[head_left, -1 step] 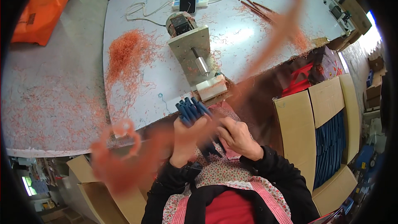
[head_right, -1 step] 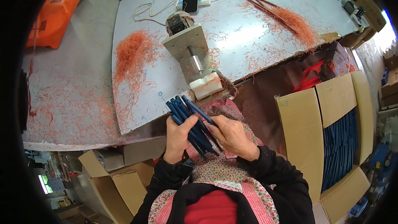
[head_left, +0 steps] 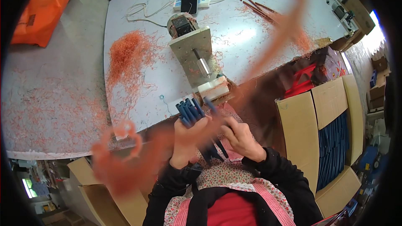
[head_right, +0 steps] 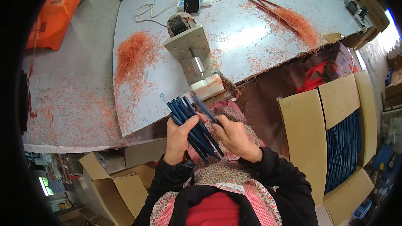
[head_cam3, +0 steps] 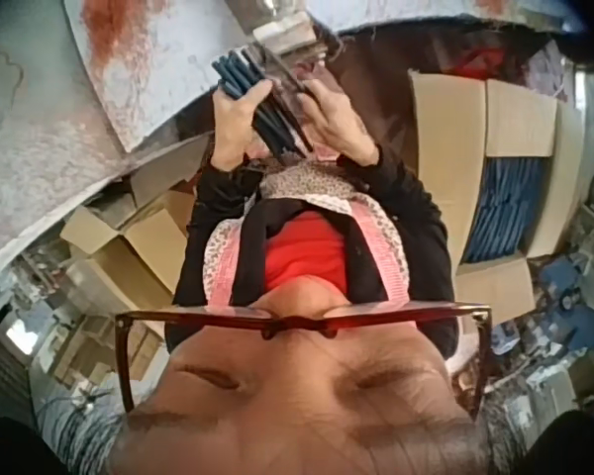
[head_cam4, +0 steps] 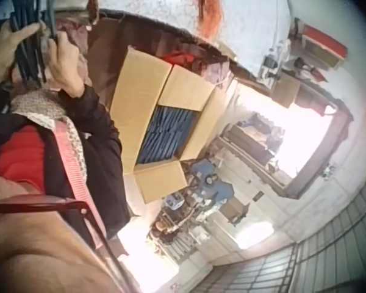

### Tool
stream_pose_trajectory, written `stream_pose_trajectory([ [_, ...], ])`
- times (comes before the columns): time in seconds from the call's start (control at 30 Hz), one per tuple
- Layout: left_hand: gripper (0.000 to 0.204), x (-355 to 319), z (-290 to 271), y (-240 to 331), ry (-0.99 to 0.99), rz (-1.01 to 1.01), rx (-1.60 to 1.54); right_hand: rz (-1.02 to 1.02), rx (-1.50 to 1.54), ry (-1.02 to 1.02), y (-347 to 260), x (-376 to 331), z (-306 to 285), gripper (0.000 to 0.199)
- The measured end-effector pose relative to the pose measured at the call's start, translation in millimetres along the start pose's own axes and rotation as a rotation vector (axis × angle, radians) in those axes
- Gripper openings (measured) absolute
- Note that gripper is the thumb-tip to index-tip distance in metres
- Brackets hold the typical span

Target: Bundling multiple blue plastic tubes using a manual machine and placing them into a cardboard box.

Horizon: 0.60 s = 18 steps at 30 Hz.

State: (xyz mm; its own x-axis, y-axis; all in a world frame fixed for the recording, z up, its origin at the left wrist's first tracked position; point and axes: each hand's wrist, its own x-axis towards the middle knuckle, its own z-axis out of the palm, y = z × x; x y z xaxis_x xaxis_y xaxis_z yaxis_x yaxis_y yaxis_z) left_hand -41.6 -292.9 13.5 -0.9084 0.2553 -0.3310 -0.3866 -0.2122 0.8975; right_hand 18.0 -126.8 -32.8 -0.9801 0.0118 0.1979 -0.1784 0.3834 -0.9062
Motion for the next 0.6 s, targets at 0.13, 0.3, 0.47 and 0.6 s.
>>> stream_pose_trajectory([
  [0.13,0.041,2.5,-16.0,-1.1,-0.106,-0.172,-0.09,0.572,0.673,-0.162,-20.4,19.2,-8.6,0.026],
  [0.3,0.024,-4.9,-23.5,-34.5,-0.206,-0.249,-0.191,0.679,0.892,-0.171,-14.0,34.6,-7.7,0.023],
  [0.47,0.046,-10.1,-19.6,-41.1,-0.196,-0.355,-0.318,0.656,0.872,-0.191,-14.1,49.4,-5.6,0.021],
  [0.6,0.037,-13.9,-8.3,-35.5,-0.091,-0.272,-0.287,0.639,0.855,-0.183,-16.3,41.4,-6.8,0.021],
])
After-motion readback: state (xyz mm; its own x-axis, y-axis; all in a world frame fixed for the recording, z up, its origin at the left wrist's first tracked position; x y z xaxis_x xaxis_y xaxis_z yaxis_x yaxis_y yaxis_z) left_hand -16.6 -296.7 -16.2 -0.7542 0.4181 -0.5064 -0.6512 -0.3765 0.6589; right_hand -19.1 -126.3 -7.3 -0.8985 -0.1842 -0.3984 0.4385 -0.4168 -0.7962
